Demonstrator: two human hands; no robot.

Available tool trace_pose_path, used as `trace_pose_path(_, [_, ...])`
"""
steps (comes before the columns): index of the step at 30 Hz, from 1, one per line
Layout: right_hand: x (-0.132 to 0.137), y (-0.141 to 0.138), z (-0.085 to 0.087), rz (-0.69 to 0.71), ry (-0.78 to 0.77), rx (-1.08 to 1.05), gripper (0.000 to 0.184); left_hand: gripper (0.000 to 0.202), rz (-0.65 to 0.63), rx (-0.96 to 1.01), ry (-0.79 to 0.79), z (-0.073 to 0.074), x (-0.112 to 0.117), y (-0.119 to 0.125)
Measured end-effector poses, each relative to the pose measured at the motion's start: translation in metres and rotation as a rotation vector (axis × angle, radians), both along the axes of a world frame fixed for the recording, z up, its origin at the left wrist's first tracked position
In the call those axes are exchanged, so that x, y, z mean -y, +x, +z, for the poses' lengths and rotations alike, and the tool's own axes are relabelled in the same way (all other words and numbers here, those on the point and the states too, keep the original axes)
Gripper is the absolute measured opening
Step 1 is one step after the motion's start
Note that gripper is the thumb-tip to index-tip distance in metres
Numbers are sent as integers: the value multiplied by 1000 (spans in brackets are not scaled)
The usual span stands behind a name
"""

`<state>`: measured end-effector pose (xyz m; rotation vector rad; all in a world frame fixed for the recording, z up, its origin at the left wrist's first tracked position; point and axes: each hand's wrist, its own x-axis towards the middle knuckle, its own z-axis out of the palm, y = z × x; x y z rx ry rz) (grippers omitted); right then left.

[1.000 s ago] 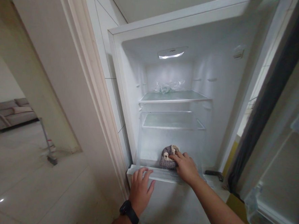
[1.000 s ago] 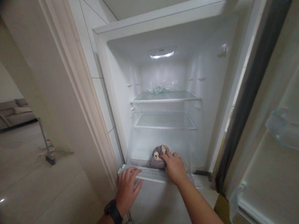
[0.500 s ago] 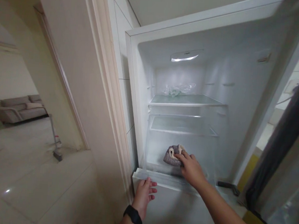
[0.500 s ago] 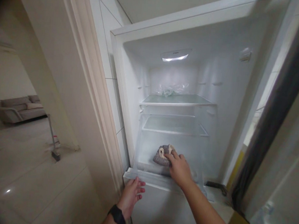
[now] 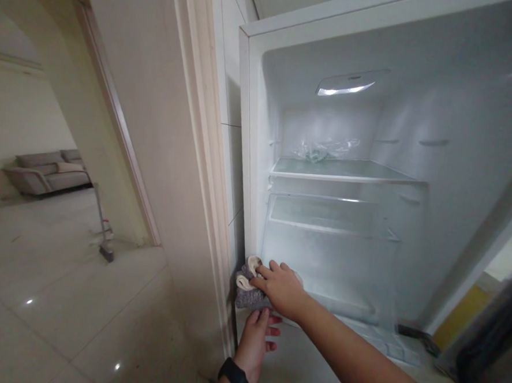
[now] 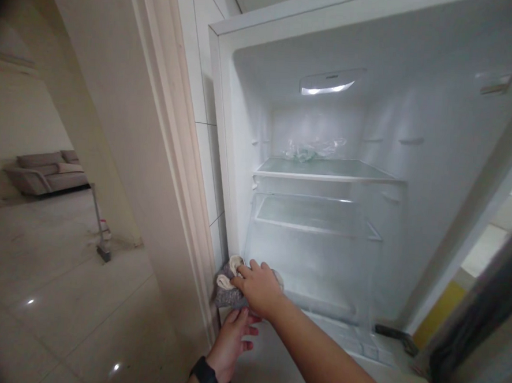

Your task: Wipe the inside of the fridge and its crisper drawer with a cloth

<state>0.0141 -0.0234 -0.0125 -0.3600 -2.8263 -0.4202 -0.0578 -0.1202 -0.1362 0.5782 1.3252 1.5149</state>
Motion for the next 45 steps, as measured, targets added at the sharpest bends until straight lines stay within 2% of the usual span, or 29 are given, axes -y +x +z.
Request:
trace_pose_path(5, [-29, -2, 37, -179, 103, -160, 34, 79, 30, -163, -29, 3, 3, 3])
trace_pose_path(7, [-34, -4, 44, -255, 107, -220, 35, 78, 14, -168, -22, 3, 5, 2])
trace_pose_path(10, [-25, -6, 31, -273, 63, -211, 34, 75, 17, -179, -26, 1, 4, 3])
trace_pose_path(14, [3, -2, -4, -143, -19, -67, 19, 68, 36, -176, -37, -3, 0, 5])
trace_pose_path(16, [12, 1, -12, -119, -27, -42, 18, 65, 41, -171, -32, -2, -1, 6])
trace_pose_path(19, [6, 3, -4, -166, 7, -71, 20, 66, 22, -176, -32, 1, 3, 4])
trace_pose_path(23, [-19, -1, 19, -357, 93, -228, 32, 74, -15, -170, -19, 1, 7, 1])
trace_pose_path(26, [-26, -4, 16, -444, 62, -260, 34, 80, -13, -154, -11, -1, 6, 1])
trace_pose_path(31, [-8, 8, -19, -310, -26, -114, 27, 76, -12, -129, -18, -3, 3, 3])
trace_pose_path(33, [0, 16, -25, -257, -41, -63, 26, 76, -7, -134, 1, -5, 3, 1])
trace_pose_path(35, [3, 24, -20, -229, -44, -36, 27, 78, -6, -145, 8, -10, 3, -1])
trace_pose_path(37, [3, 26, -6, -218, -25, -31, 27, 77, -17, -160, 1, -14, 2, -5])
trace_pose_path(41, [7, 17, 19, -255, 16, -151, 30, 72, -54, -178, -12, -19, -1, -9])
trace_pose_path(43, [16, 8, 17, -181, 2, -124, 26, 64, -45, -174, -29, -20, -2, -10])
trace_pose_path(45, [26, 1, 6, -96, -22, -41, 20, 50, -13, -174, -55, -20, -3, -9])
